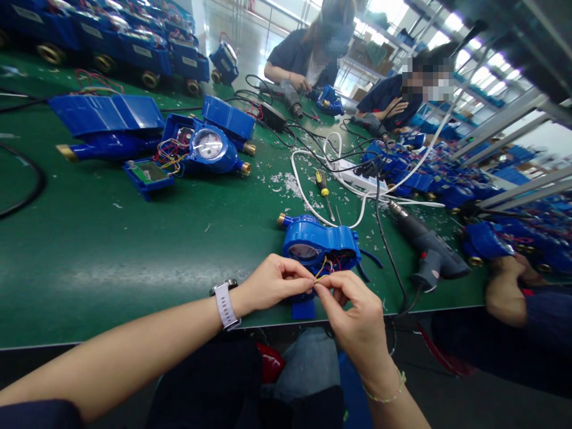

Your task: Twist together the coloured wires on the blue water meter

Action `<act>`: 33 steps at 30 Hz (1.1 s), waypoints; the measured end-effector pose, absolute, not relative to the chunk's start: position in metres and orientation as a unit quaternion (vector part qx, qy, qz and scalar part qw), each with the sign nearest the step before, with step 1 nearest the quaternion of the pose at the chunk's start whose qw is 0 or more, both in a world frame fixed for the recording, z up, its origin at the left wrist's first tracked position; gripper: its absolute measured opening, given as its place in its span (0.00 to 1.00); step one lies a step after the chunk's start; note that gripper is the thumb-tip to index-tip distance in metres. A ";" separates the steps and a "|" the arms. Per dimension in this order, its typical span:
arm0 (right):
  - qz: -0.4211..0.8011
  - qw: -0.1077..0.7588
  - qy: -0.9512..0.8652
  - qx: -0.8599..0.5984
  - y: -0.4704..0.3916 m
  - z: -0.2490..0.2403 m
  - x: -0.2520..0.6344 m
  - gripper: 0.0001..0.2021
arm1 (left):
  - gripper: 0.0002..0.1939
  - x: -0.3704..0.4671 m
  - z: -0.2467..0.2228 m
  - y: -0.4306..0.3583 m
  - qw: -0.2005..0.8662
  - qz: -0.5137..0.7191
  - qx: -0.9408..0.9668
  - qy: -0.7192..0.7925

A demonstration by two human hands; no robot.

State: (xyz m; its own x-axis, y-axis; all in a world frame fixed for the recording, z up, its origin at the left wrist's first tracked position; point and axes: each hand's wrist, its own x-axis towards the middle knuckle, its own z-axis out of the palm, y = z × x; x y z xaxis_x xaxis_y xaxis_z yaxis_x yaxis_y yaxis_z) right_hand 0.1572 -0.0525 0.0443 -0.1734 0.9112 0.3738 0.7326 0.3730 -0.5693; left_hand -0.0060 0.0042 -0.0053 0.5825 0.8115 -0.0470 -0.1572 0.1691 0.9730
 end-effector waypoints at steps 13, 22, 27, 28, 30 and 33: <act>0.082 0.294 -0.798 -0.520 -0.053 0.041 0.159 0.05 | 0.15 -0.007 -0.004 0.002 0.677 0.338 0.581 0.301; 0.132 0.259 -0.804 -0.519 -0.049 0.040 0.169 0.06 | 0.12 -0.005 -0.005 0.005 0.713 0.331 0.547 0.287; 0.123 0.297 -0.767 -0.555 -0.045 0.047 0.187 0.07 | 0.15 -0.007 -0.005 0.006 0.718 0.317 0.540 0.304; 0.126 0.306 -0.762 -0.556 -0.046 0.048 0.190 0.08 | 0.16 -0.007 -0.005 0.006 0.717 0.314 0.542 0.306; 0.140 0.319 -0.759 -0.550 -0.048 0.050 0.190 0.09 | 0.16 -0.006 -0.005 0.006 0.718 0.312 0.544 0.304; 0.171 0.328 -0.757 -0.539 -0.051 0.046 0.183 0.02 | 0.15 -0.004 -0.008 0.006 0.721 0.315 0.542 0.296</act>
State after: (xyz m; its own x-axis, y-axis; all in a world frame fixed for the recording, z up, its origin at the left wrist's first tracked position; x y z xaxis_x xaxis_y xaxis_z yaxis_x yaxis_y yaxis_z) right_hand 0.1826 -0.0513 0.0461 -0.2039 0.9278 0.3123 0.7037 0.3607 -0.6121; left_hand -0.0041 0.0063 -0.0081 0.6262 0.7751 -0.0846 -0.1341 0.2139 0.9676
